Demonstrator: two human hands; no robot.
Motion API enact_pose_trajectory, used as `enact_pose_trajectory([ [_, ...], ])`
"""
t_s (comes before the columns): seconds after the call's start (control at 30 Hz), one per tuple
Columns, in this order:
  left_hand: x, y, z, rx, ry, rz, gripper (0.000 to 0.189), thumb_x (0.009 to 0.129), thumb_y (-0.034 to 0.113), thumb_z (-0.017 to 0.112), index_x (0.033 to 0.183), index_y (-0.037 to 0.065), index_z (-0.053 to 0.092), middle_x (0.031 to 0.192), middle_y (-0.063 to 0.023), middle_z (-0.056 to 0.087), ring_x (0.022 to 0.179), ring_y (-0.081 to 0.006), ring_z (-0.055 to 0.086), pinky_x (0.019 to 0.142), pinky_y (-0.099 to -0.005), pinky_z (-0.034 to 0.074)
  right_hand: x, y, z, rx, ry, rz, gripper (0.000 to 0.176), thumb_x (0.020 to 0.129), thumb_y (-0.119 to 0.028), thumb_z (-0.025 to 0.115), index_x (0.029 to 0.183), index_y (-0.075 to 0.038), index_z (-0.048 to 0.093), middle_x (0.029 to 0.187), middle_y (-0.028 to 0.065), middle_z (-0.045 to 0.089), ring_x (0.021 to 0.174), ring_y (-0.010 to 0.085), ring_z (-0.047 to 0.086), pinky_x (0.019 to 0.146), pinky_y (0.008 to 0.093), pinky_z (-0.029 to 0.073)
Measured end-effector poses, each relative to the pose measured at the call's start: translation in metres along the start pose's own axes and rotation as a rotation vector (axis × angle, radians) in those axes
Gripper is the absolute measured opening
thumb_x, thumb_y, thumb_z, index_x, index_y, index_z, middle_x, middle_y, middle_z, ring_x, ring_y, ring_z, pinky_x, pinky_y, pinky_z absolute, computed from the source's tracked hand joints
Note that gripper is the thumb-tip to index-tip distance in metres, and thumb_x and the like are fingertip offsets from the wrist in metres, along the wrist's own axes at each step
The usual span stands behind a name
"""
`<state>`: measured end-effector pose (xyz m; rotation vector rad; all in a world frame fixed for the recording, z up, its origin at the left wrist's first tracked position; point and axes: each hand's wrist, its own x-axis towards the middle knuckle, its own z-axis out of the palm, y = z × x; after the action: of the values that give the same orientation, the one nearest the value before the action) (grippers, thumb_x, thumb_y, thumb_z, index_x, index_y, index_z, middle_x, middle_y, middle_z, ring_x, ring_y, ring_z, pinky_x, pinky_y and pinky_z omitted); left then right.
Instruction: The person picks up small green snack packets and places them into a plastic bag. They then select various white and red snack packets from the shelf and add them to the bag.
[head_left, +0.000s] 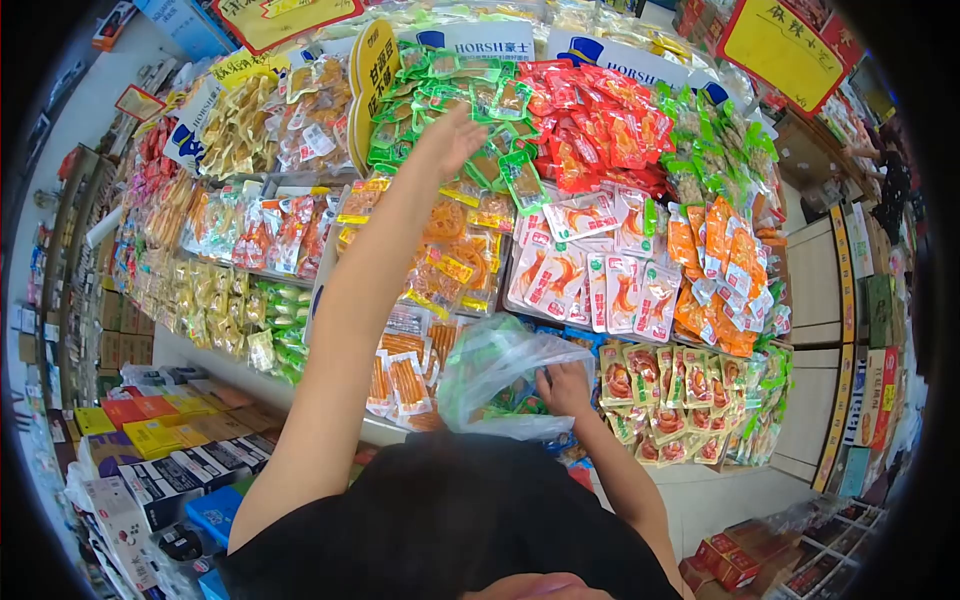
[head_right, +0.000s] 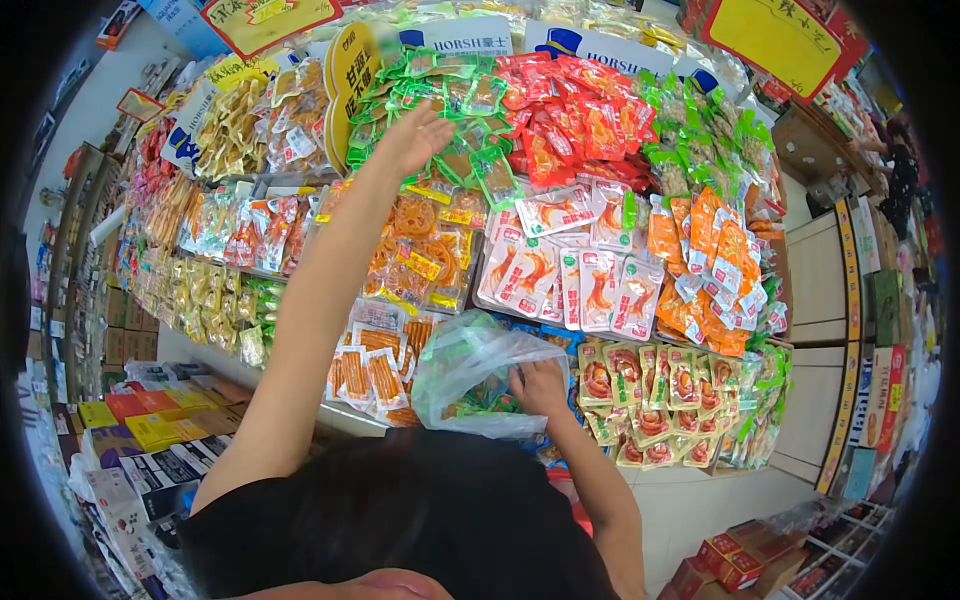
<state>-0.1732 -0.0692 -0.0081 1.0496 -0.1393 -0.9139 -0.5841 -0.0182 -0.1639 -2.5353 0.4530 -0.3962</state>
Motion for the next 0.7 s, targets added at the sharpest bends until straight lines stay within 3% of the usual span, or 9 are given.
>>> enact_pose_trajectory([
  [0.07,-0.030,-0.024,-0.020,-0.035,-0.147,-0.022,0.044,0.095,0.029,0.049,0.123,-0.005,0.046,0.124,-0.0220,0.052,0.109,-0.0303,0.057,0.091,-0.0369,0.050,0.002,0.000,-0.001,0.005,0.046,-0.028,0.034,0.079,-0.020,0.061,0.108,-0.003,0.059,0.102,0.0196,0.061,0.096,0.0367,0.056,0.086,0.0463,0.041],
  [0.13,-0.072,-0.046,-0.036,-0.063,-0.288,-0.133,0.027,0.095,0.027,0.049,0.107,0.003,0.058,0.106,-0.0119,0.064,0.097,-0.0230,0.062,0.082,-0.0354,0.053,0.003,0.000,0.001,0.002,0.108,-0.053,0.030,0.078,-0.021,0.061,0.102,-0.003,0.060,0.096,0.0195,0.061,0.091,0.0363,0.057,0.084,0.0464,0.042],
  [0.27,-0.176,-0.081,-0.055,0.014,-0.369,-0.380,0.027,0.094,0.027,0.051,0.105,0.004,0.059,0.103,-0.0098,0.065,0.096,-0.0196,0.063,0.078,-0.0308,0.051,-0.004,0.004,0.007,-0.034,0.029,0.004,0.025,0.079,-0.024,0.060,0.091,-0.002,0.061,0.087,0.0189,0.061,0.085,0.0355,0.056,0.081,0.0458,0.042],
  [0.33,-0.222,-0.096,-0.058,0.360,-0.290,-0.336,0.028,0.093,0.028,0.054,0.103,0.003,0.060,0.102,-0.0098,0.066,0.095,-0.0177,0.063,0.076,-0.0275,0.049,0.001,0.007,0.007,-0.080,-0.010,-0.005,0.024,0.080,-0.025,0.060,0.088,-0.002,0.061,0.085,0.0187,0.061,0.084,0.0351,0.056,0.081,0.0451,0.042],
  [0.37,-0.244,-0.106,-0.060,0.344,-0.268,-0.381,0.028,0.093,0.028,0.054,0.103,0.003,0.060,0.102,-0.0098,0.066,0.095,-0.0177,0.063,0.076,-0.0275,0.049,-0.003,0.009,0.008,-0.108,-0.067,0.003,0.024,0.080,-0.025,0.060,0.088,-0.002,0.061,0.084,0.0188,0.060,0.084,0.0350,0.056,0.081,0.0449,0.042],
  [0.43,-0.276,-0.124,-0.060,0.647,-0.312,-0.201,0.024,0.094,0.022,0.053,0.104,0.002,0.059,0.103,-0.0100,0.065,0.094,-0.0173,0.063,0.075,-0.0250,0.048,-0.001,0.007,0.008,-0.088,0.042,-0.054,0.024,0.081,-0.024,0.059,0.088,-0.002,0.061,0.083,0.0181,0.060,0.085,0.0353,0.056,0.083,0.0445,0.042],
  [0.57,-0.315,-0.142,-0.056,0.479,-0.428,-0.335,0.025,0.094,0.023,0.052,0.101,0.000,0.060,0.103,-0.0093,0.065,0.093,-0.0160,0.063,0.072,-0.0268,0.048,0.003,0.007,0.003,-0.007,0.074,-0.065,0.022,0.081,-0.021,0.061,0.092,-0.003,0.062,0.090,0.0183,0.062,0.089,0.0368,0.056,0.084,0.0462,0.042],
  [0.63,-0.321,-0.153,-0.056,0.540,-0.473,-0.295,0.029,0.095,0.025,0.050,0.105,0.001,0.061,0.103,-0.0085,0.065,0.092,-0.0162,0.063,0.070,-0.0281,0.049,0.008,-0.002,-0.009,0.016,0.098,-0.063,0.021,0.080,-0.020,0.061,0.093,-0.004,0.063,0.093,0.0186,0.062,0.090,0.0376,0.056,0.084,0.0465,0.042],
  [0.7,-0.324,-0.165,-0.060,0.820,-0.423,-0.198,0.031,0.096,0.026,0.048,0.110,0.002,0.060,0.105,-0.0075,0.065,0.092,-0.0158,0.063,0.070,-0.0276,0.048,0.007,-0.015,-0.025,-0.006,0.027,-0.013,0.021,0.080,-0.018,0.062,0.096,-0.005,0.063,0.098,0.0177,0.063,0.092,0.0366,0.057,0.081,0.0454,0.045],
])
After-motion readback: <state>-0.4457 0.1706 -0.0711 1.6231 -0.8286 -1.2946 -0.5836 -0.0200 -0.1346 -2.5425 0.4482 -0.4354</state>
